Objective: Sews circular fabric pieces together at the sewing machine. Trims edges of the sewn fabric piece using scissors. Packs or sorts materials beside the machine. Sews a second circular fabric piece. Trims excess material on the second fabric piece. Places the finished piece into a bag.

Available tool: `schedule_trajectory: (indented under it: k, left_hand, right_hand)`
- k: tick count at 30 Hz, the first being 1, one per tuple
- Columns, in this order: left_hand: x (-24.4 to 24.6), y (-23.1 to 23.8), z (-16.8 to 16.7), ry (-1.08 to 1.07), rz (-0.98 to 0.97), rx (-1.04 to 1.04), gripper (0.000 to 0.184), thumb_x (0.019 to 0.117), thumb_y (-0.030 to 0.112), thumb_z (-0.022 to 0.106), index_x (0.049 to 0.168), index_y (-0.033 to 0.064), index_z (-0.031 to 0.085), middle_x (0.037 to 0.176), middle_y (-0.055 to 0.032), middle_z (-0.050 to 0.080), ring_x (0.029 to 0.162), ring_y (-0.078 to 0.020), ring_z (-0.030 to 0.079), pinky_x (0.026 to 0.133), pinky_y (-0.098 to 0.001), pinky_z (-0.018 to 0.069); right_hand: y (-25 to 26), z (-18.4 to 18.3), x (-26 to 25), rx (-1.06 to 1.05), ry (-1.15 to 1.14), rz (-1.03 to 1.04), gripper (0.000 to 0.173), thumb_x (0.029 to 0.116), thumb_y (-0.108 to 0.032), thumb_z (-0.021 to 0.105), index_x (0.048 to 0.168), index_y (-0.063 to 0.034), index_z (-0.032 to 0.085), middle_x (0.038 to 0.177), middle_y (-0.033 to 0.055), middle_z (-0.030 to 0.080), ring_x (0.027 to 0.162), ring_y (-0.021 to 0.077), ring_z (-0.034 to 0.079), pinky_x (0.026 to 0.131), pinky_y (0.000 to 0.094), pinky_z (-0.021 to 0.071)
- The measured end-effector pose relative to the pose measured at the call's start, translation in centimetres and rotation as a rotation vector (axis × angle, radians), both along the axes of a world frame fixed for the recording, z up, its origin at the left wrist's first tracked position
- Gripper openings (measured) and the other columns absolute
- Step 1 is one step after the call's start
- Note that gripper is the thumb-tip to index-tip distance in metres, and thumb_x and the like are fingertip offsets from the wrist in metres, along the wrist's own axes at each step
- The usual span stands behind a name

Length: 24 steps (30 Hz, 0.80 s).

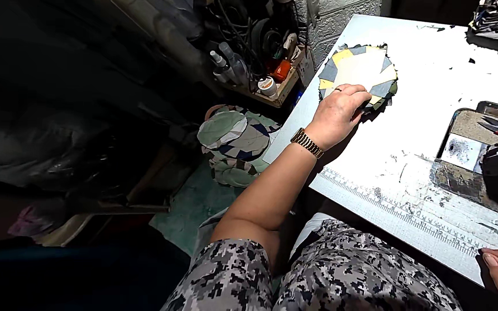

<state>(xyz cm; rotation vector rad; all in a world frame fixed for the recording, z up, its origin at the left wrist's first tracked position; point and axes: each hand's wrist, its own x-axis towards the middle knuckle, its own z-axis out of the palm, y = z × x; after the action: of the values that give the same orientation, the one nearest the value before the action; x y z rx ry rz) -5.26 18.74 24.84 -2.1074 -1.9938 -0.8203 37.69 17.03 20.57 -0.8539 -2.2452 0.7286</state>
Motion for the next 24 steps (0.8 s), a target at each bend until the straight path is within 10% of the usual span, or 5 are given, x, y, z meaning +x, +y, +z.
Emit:
schedule_trajectory:
  k: [24]
  left_hand:
    - [1.07, 0.56, -0.05, 0.102, 0.088, 0.018, 0.021, 0.0953, 0.010, 0.064, 0.112, 0.0065, 0.075, 0.121, -0.0111, 0.072, 0.122, -0.0297, 0.064, 0.101, -0.0437, 0.0531]
  right_hand:
    - [-0.20, -0.40, -0.14, 0.066, -0.012, -0.035, 0.027, 0.0996, -0.013, 0.057, 0.091, 0.0068, 0.073, 0.072, 0.0131, 0.063, 0.070, 0.0096, 0.057, 0.065, 0.0191, 0.0453]
